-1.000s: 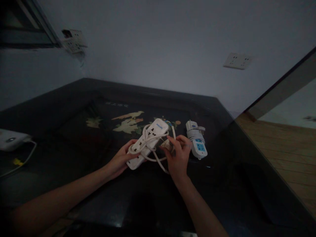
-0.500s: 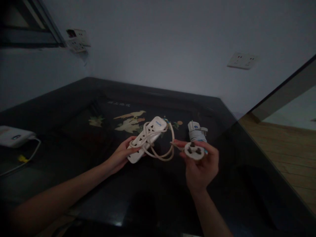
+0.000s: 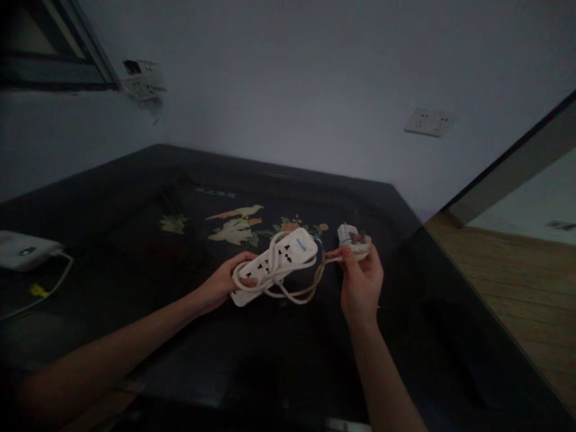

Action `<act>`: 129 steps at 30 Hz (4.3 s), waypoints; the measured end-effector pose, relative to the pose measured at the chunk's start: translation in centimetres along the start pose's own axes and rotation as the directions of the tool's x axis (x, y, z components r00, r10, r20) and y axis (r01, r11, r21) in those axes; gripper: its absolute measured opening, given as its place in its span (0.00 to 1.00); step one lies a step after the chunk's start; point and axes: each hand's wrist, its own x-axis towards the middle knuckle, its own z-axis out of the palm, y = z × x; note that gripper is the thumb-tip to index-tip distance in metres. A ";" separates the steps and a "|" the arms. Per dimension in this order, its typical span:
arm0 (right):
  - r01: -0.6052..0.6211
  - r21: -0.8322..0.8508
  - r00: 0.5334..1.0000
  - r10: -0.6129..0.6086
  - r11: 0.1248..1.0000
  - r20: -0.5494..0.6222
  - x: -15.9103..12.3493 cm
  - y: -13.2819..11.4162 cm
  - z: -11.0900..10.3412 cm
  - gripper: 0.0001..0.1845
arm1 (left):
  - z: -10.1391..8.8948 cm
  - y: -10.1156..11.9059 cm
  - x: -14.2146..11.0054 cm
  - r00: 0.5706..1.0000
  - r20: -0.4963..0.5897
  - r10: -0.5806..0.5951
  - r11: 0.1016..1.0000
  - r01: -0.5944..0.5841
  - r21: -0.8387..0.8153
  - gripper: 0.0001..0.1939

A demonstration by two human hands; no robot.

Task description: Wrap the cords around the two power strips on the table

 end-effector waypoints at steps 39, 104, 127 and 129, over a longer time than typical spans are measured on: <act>0.619 -0.502 0.719 -0.177 0.605 0.673 -2.2 1.8 3.1 0.34 | 0.8 -0.1 -0.1 0.991 -0.124 0.046 0.999 -0.048 -0.016 0.23; 0.614 -0.581 0.747 -0.155 0.534 0.647 -2.1 6.6 -0.5 0.10 | -14.8 2.6 2.1 0.848 -0.527 0.054 0.979 -0.148 -0.137 0.12; 0.624 -0.606 0.710 -0.036 0.493 0.703 -2.8 6.9 -0.6 0.11 | -18.6 1.9 1.7 0.849 -0.416 0.326 0.559 0.182 0.809 0.25; 0.627 -0.604 0.709 -0.041 0.491 0.704 -2.7 6.8 -0.6 0.11 | -18.9 1.9 1.6 0.867 -0.381 0.320 0.556 0.153 0.817 0.29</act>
